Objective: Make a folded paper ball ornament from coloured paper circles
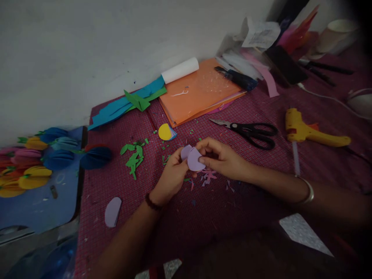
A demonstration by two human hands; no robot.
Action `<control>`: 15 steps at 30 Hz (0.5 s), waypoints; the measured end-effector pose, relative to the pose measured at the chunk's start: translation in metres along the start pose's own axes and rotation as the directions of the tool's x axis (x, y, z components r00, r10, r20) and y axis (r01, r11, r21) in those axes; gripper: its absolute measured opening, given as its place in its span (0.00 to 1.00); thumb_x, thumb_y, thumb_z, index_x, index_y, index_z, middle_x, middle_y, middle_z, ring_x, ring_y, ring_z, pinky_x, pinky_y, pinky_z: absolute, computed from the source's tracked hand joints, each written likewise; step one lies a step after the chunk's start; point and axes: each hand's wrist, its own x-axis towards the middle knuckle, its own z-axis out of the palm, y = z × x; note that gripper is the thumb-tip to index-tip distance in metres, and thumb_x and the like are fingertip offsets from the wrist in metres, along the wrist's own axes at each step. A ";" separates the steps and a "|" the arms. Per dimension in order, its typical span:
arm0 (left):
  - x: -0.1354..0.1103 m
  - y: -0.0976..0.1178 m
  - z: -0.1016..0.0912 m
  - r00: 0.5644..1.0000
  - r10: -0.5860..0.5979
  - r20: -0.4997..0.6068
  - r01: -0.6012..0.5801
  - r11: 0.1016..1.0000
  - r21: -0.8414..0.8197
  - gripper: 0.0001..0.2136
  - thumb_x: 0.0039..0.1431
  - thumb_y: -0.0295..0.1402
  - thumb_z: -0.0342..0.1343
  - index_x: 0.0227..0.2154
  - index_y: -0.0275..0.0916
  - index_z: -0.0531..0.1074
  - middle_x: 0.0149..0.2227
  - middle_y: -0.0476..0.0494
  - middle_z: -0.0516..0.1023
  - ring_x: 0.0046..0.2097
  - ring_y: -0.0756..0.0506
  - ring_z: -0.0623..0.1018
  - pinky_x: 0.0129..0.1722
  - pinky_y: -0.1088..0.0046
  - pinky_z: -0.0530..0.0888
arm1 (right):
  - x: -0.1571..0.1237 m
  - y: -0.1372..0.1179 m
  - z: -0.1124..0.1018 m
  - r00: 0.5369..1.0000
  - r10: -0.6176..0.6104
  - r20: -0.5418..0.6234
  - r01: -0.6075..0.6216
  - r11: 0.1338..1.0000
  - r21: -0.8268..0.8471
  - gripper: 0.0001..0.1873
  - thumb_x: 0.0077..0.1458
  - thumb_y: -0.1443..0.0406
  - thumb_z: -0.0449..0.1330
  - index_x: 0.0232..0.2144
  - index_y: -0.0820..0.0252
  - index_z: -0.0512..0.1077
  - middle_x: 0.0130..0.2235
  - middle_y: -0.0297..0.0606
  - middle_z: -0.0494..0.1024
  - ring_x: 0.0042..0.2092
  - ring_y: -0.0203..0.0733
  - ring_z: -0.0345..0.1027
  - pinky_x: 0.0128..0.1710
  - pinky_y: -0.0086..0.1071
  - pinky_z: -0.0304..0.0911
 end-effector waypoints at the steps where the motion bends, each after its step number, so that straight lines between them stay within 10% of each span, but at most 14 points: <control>1: 0.000 0.000 0.001 1.000 -0.003 -0.007 0.003 1.000 -0.009 0.13 0.49 0.39 0.65 0.33 0.39 0.71 0.26 0.53 0.71 0.24 0.54 0.69 0.19 0.80 0.68 | 0.000 -0.001 0.000 1.000 -0.001 -0.004 0.001 1.000 -0.014 0.07 0.56 0.68 0.56 0.39 0.60 0.63 0.30 0.30 0.65 0.30 0.31 0.60 0.29 0.26 0.58; 6: 0.000 -0.001 0.000 0.999 0.030 0.018 -0.028 0.997 -0.072 0.23 0.56 0.56 0.51 0.38 0.39 0.73 0.31 0.47 0.74 0.28 0.50 0.73 0.22 0.76 0.72 | 0.001 -0.004 0.001 0.998 0.024 -0.050 -0.025 0.999 -0.020 0.06 0.55 0.69 0.56 0.35 0.60 0.62 0.29 0.29 0.64 0.28 0.30 0.58 0.27 0.26 0.57; 15: 0.002 -0.006 -0.008 0.987 0.132 0.092 -0.141 0.986 0.093 0.07 0.57 0.35 0.59 0.37 0.40 0.72 0.33 0.49 0.74 0.32 0.51 0.72 0.31 0.76 0.72 | 0.003 -0.004 -0.006 0.994 0.109 -0.002 -0.107 0.982 0.158 0.12 0.58 0.58 0.57 0.37 0.59 0.62 0.28 0.29 0.66 0.26 0.30 0.61 0.24 0.26 0.58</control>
